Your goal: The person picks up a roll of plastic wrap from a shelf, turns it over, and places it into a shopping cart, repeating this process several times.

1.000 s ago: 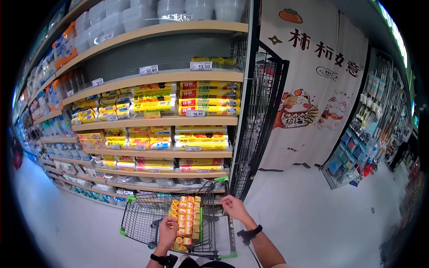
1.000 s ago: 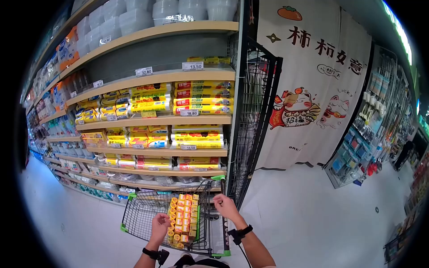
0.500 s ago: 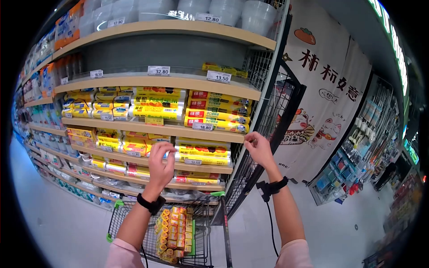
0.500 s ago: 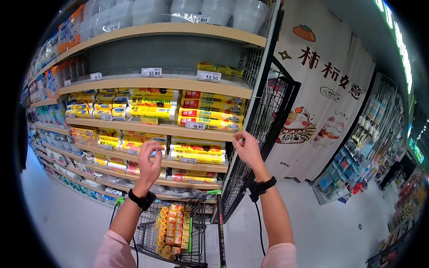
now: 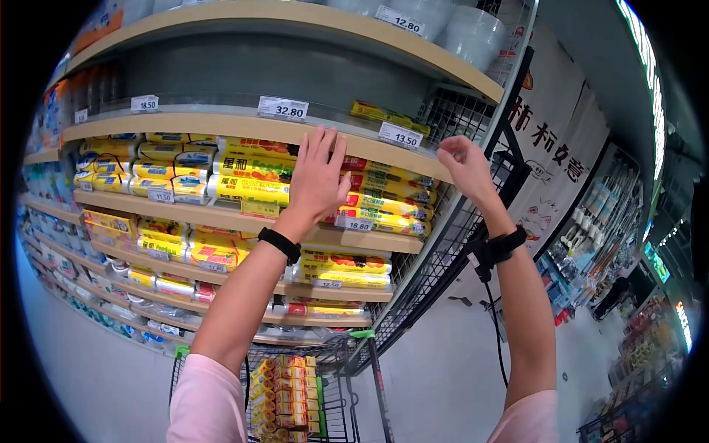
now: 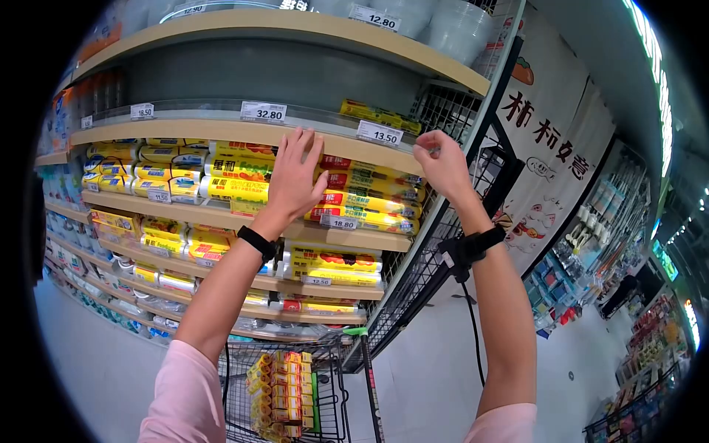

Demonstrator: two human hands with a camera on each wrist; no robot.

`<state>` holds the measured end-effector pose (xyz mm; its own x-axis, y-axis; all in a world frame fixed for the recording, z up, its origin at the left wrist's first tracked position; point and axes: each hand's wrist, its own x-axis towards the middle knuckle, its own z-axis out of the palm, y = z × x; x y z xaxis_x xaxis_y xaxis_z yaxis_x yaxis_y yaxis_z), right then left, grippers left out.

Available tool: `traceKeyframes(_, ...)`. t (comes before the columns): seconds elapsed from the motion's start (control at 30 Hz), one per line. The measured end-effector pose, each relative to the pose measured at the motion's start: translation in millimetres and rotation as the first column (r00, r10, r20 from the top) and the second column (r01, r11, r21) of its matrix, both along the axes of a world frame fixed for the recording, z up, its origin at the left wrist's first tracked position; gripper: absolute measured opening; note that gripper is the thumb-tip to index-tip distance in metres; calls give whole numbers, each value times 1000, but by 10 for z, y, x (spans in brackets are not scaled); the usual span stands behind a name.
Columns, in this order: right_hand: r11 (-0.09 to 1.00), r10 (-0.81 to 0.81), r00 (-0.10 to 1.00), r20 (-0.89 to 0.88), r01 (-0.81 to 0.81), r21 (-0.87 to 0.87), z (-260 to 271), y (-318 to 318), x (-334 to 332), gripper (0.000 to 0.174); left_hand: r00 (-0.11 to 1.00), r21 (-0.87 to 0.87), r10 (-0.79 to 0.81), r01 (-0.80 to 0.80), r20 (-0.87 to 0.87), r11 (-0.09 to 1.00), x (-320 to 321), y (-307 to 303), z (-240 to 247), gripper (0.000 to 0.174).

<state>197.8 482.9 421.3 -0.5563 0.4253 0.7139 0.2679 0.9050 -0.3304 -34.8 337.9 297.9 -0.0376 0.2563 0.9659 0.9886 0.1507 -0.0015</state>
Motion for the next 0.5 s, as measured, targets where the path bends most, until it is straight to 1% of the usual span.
traceKeyframes(0.13,999,-31,997,75,29,27,322,133,-319,29,999,20,51,-51,14,998,-9,6,59,62)
traceKeyframes(0.17,999,-44,994,98,41,33,405,141,-390,30,999,32,38,-39,18,999,-19,16,63,62)
traceKeyframes(0.2,994,-59,989,135,45,101,485,126,-458,32,999,43,27,-27,22,999,-33,23,59,62)
traceKeyframes(0.23,995,-87,979,182,76,70,557,111,-527,33,1000,53,15,-16,27,998,-51,35,59,62)
traceKeyframes(0.27,993,-114,966,230,108,38,631,98,-578,33,1000,101,15,-15,4,995,-71,53,66,56)
traceKeyframes(0.3,990,-139,951,277,142,9,705,96,-652,33,1000,101,-3,1,19,995,-81,61,108,54)
traceKeyframes(0.33,989,-131,935,329,100,108,765,225,-726,36,999,98,-21,17,38,995,-74,53,158,51)
traceKeyframes(0.37,990,-128,920,369,94,106,834,354,-793,37,998,97,-35,30,57,995,-77,50,209,48)
traceKeyframes(0.4,991,-125,904,409,90,102,883,418,-856,38,994,134,-75,65,77,989,-88,64,255,40)
traceKeyframes(0.43,991,-122,885,448,88,96,924,488,-911,39,992,148,-98,86,80,985,-96,59,266,39)
traceKeyframes(0.47,986,-142,863,485,83,141,958,561,-967,43,989,164,-122,107,83,981,-107,52,267,39)
traceKeyframes(0.5,987,-154,838,523,105,122,952,543,-1013,44,986,180,-147,130,85,975,-123,59,263,38)
